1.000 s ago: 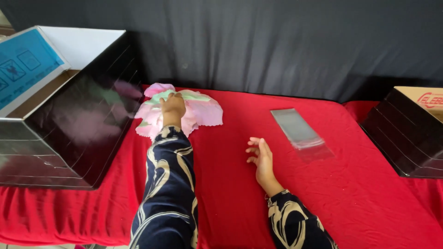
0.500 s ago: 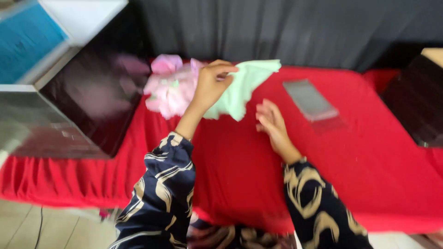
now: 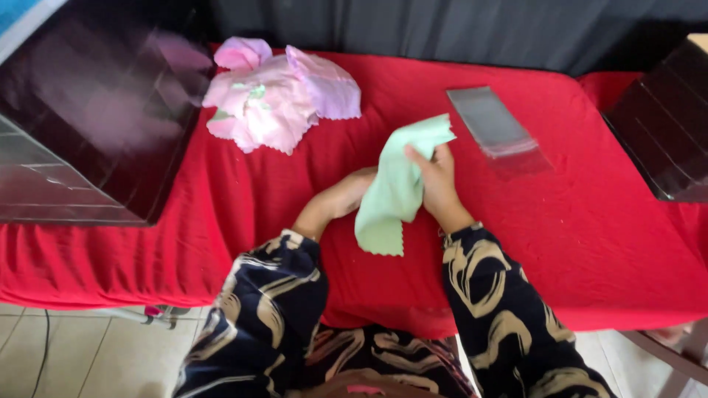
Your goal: Folding small microfiber cloths and placing them into individual plastic bags for packaging.
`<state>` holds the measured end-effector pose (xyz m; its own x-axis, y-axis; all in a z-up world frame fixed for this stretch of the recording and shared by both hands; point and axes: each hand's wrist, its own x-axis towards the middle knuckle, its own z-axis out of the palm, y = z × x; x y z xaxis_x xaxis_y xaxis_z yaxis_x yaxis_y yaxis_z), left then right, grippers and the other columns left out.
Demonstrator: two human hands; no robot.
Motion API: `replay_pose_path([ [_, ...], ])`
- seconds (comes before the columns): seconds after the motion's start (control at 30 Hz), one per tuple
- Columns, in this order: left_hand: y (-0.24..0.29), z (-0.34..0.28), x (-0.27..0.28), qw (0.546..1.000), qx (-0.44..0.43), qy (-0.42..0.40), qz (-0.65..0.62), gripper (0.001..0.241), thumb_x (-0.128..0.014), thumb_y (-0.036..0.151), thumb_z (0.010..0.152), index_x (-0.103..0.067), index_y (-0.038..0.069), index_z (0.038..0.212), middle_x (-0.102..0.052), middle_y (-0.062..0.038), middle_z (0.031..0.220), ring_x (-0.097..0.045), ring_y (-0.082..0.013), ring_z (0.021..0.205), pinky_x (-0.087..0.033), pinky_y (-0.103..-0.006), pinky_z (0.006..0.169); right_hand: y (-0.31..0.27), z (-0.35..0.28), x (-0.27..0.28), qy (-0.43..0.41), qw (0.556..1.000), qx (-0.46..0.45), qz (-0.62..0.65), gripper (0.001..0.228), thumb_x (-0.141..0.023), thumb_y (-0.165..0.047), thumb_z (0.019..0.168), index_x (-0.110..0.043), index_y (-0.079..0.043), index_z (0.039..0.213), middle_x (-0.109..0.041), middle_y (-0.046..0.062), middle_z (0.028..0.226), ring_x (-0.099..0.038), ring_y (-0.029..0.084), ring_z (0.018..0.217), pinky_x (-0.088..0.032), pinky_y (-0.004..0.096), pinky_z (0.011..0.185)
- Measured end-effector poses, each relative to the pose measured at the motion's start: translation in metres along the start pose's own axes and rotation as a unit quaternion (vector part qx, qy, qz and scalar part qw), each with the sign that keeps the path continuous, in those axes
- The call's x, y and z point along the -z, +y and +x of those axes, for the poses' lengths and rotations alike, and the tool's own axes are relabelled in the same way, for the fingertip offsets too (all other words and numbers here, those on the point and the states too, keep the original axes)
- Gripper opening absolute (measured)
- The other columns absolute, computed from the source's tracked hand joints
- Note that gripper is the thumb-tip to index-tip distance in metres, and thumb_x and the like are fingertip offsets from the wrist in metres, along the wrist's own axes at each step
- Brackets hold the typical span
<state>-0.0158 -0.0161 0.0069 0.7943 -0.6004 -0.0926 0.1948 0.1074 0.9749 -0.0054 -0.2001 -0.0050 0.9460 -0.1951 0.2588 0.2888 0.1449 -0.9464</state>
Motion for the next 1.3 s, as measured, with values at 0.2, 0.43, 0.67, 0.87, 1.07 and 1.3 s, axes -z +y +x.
replay_pose_path([
  [0.2,0.001,-0.002,0.009,0.997,-0.050,0.015,-0.054,0.053,-0.085,0.028,0.082,-0.068,0.005,0.127,-0.071,-0.004,0.109,-0.071,-0.0159,0.091,-0.059,-0.0323,0.081,-0.017,0.018,0.010,0.087,0.990,0.026,0.110,0.037,-0.080,-0.020,0.093,-0.060,-0.008,0.122,-0.071,0.005,0.106,-0.073,0.017,0.093,-0.063,0.033,0.084],
  [0.43,0.014,-0.001,0.053,0.973,-0.197,0.119,-0.026,0.031,-0.081,0.018,0.090,-0.074,0.015,0.119,-0.072,-0.004,0.102,-0.070,-0.0123,0.089,-0.060,-0.0288,0.084,-0.078,-0.011,0.022,-0.089,0.948,-0.196,0.235,0.112,-0.032,-0.092,0.070,-0.049,-0.015,0.149,-0.048,0.011,0.153,-0.045,0.035,0.143,-0.029,0.051,0.124],
  [0.67,0.035,-0.033,0.032,0.998,-0.030,-0.050,-0.016,0.046,-0.081,0.026,0.087,-0.070,0.002,0.124,-0.074,-0.013,0.105,-0.075,-0.0241,0.084,-0.064,-0.0384,0.076,-0.014,0.024,0.095,-0.434,0.816,-0.214,0.316,0.130,-0.025,-0.099,0.065,-0.048,0.002,0.142,-0.062,0.031,0.114,-0.068,0.039,0.099,-0.056,0.050,0.090],
  [0.87,0.045,-0.042,0.054,0.970,0.004,-0.086,0.226,0.059,-0.093,0.041,0.067,-0.076,0.004,0.109,-0.073,-0.012,0.093,-0.069,-0.0260,0.083,-0.060,-0.0493,0.076,0.019,0.047,0.098,-0.348,0.933,-0.084,0.028,0.043,-0.078,-0.007,0.077,-0.059,0.000,0.115,-0.057,0.004,0.084,-0.067,0.014,0.066,-0.057,0.025,0.051],
  [1.07,0.066,-0.086,0.088,0.971,0.023,0.183,0.153,0.092,-0.094,0.030,0.064,-0.054,-0.006,0.138,-0.052,-0.017,0.104,-0.058,-0.0291,0.092,-0.048,-0.0419,0.082,-0.013,0.042,0.109,-0.314,0.941,-0.071,0.109,0.052,-0.070,-0.001,0.082,-0.050,-0.005,0.130,-0.062,0.008,0.103,-0.071,0.019,0.083,-0.061,0.031,0.066],
  [1.3,0.032,-0.049,0.122,0.974,-0.206,0.091,0.037,0.011,-0.074,0.008,0.092,-0.075,0.005,0.102,-0.069,-0.001,0.078,-0.070,-0.0104,0.068,-0.064,-0.0283,0.064,-0.042,0.023,0.118,-0.404,0.891,-0.132,-0.159,0.041,-0.087,-0.003,0.072,-0.073,0.005,0.110,-0.071,0.010,0.096,-0.067,0.021,0.081,-0.058,0.036,0.073],
])
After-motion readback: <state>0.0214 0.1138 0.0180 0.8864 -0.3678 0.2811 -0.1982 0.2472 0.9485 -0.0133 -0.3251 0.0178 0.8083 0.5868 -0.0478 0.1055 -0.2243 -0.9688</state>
